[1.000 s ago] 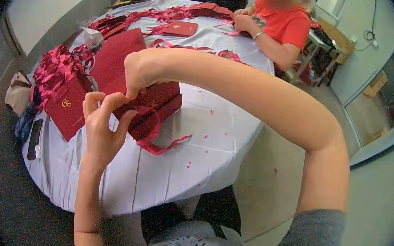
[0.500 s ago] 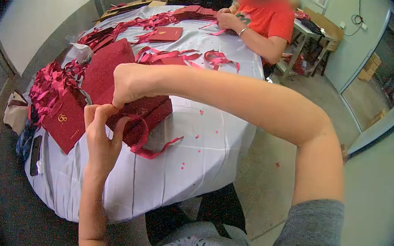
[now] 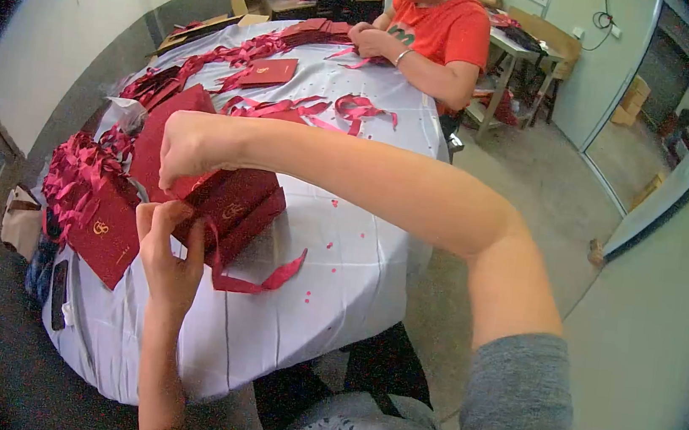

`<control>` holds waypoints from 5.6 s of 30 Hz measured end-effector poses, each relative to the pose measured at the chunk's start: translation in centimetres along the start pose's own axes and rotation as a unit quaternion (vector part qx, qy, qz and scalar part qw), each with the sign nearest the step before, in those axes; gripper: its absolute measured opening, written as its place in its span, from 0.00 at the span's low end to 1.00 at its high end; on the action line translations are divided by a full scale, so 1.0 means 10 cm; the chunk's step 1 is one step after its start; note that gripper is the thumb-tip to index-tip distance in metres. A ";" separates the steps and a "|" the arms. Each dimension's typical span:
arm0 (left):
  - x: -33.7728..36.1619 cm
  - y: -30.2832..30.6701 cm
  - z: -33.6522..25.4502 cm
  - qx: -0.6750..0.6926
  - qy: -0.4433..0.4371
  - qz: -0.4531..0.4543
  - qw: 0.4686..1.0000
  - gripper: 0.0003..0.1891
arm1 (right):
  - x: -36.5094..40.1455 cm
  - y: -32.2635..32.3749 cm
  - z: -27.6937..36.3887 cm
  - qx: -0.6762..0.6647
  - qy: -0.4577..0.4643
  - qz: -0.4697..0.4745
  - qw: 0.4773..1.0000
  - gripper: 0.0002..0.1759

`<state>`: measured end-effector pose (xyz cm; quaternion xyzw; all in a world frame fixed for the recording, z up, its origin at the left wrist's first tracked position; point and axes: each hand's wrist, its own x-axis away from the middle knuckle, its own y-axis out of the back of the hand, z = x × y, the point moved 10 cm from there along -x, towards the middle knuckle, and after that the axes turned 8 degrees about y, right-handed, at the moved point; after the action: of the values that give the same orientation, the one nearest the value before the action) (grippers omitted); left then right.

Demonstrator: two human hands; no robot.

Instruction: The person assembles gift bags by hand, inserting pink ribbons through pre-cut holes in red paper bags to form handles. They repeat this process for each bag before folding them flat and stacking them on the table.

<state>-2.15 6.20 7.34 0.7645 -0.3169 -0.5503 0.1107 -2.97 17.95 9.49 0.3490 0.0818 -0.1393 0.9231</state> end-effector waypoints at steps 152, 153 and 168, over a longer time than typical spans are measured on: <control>-0.40 -0.92 0.03 0.368 0.270 0.332 0.826 0.13 | 1.61 0.25 -0.40 -0.103 -0.071 -0.396 0.910 0.09; -0.42 -0.90 -0.02 0.333 0.242 0.333 0.848 0.13 | 1.61 0.23 -0.41 -0.113 -0.071 -0.396 0.909 0.09; -0.51 -0.58 -0.46 0.174 0.026 0.150 0.973 0.13 | 1.52 0.40 -0.36 -0.032 -0.052 -0.368 0.928 0.06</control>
<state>3.16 12.94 10.00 0.7295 -0.5163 -0.4438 0.0652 12.53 20.13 5.53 0.2565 0.1610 -0.4846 0.8206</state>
